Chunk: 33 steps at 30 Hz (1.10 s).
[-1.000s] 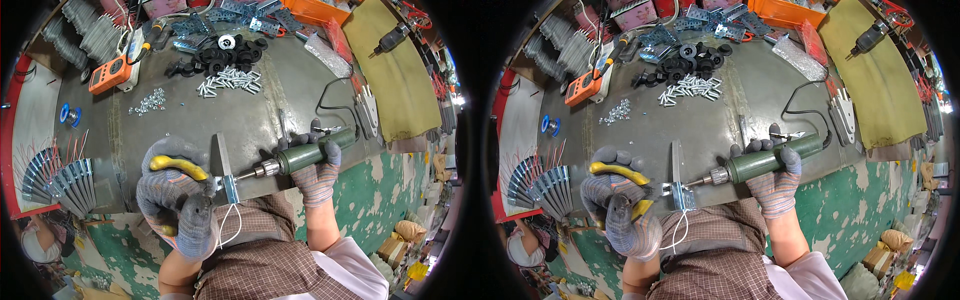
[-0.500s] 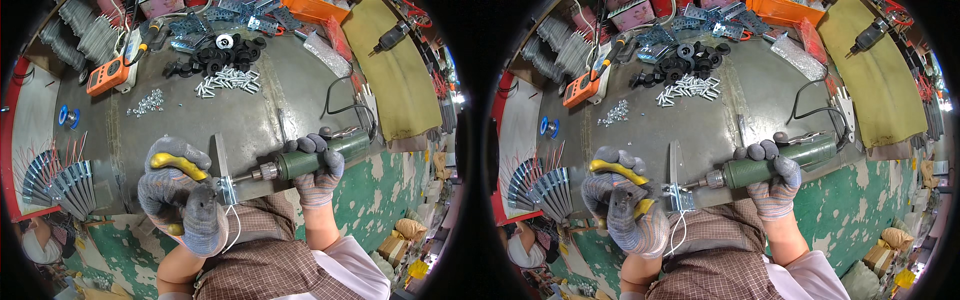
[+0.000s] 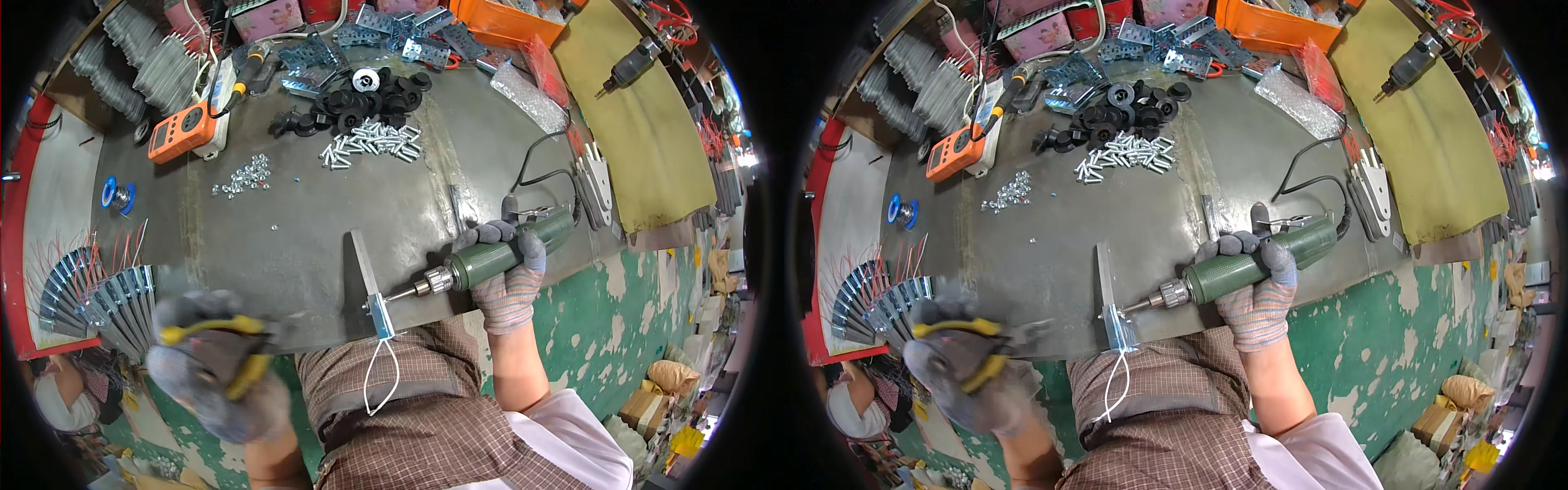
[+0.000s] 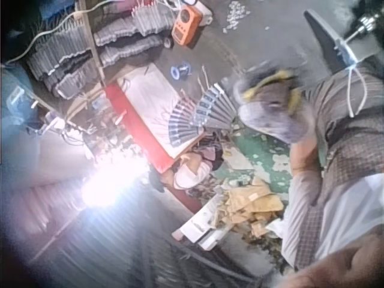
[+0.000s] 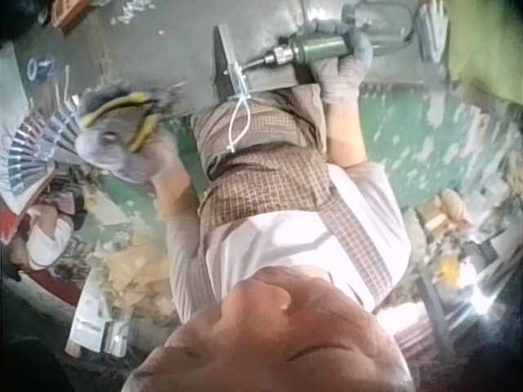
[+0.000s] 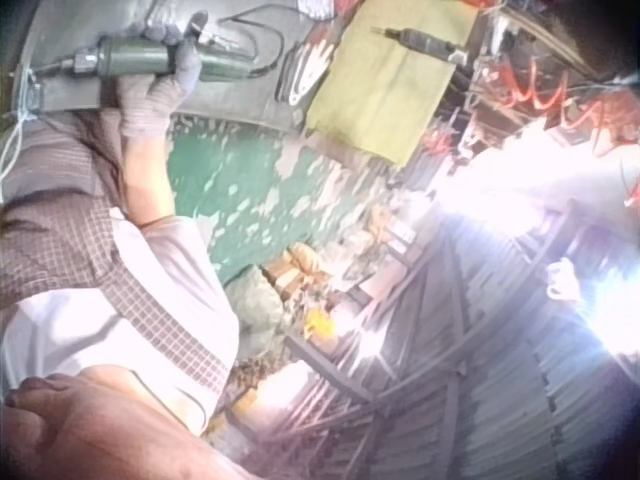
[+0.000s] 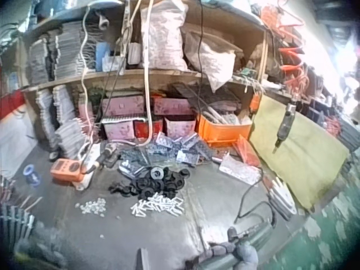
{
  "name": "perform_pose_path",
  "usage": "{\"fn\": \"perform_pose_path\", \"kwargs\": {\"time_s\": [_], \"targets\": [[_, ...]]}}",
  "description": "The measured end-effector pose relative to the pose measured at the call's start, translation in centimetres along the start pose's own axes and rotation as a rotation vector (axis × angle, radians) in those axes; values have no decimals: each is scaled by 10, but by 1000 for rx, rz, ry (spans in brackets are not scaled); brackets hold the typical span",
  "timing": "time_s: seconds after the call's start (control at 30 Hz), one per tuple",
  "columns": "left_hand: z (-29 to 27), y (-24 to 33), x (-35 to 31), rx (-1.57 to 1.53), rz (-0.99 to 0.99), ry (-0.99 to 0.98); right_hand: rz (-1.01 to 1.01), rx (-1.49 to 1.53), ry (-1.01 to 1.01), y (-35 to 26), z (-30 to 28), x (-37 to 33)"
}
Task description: Assembling electronic and metal components on a workbench using an electric screwdriver and pliers.
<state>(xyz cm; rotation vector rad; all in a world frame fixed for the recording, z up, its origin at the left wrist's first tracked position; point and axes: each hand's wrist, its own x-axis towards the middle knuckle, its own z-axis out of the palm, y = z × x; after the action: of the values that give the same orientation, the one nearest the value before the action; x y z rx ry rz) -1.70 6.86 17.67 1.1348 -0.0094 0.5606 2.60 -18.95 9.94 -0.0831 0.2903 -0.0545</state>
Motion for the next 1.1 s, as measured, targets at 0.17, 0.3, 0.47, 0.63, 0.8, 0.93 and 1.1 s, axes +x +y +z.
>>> {"fn": "perform_pose_path", "kwargs": {"time_s": [0.17, 0.3, 0.47, 0.63, 0.8, 0.93, 1.1], "targets": [[-76, -29, 44, 1164, 473, -289, 15, -17, -31, -2, -2, 5], [-59, -56, 51, 1338, 381, -530, 1, -86, -49, -3, -2, 6], [0, -74, 29, 1195, 353, -1142, 59, -59, -31, -14, 1, 13], [-9, -73, 16, 1038, 621, -1006, -178, -556, 13, -46, 67, 25], [-17, -88, -35, 1089, 527, -767, -255, -1667, -81, -67, 90, 46], [-8, -78, -37, 1204, 234, -721, -454, -2752, -142, -37, 68, 85], [-19, -59, -35, 1077, 282, -422, -797, -2839, -78, -54, 40, 97]]}}
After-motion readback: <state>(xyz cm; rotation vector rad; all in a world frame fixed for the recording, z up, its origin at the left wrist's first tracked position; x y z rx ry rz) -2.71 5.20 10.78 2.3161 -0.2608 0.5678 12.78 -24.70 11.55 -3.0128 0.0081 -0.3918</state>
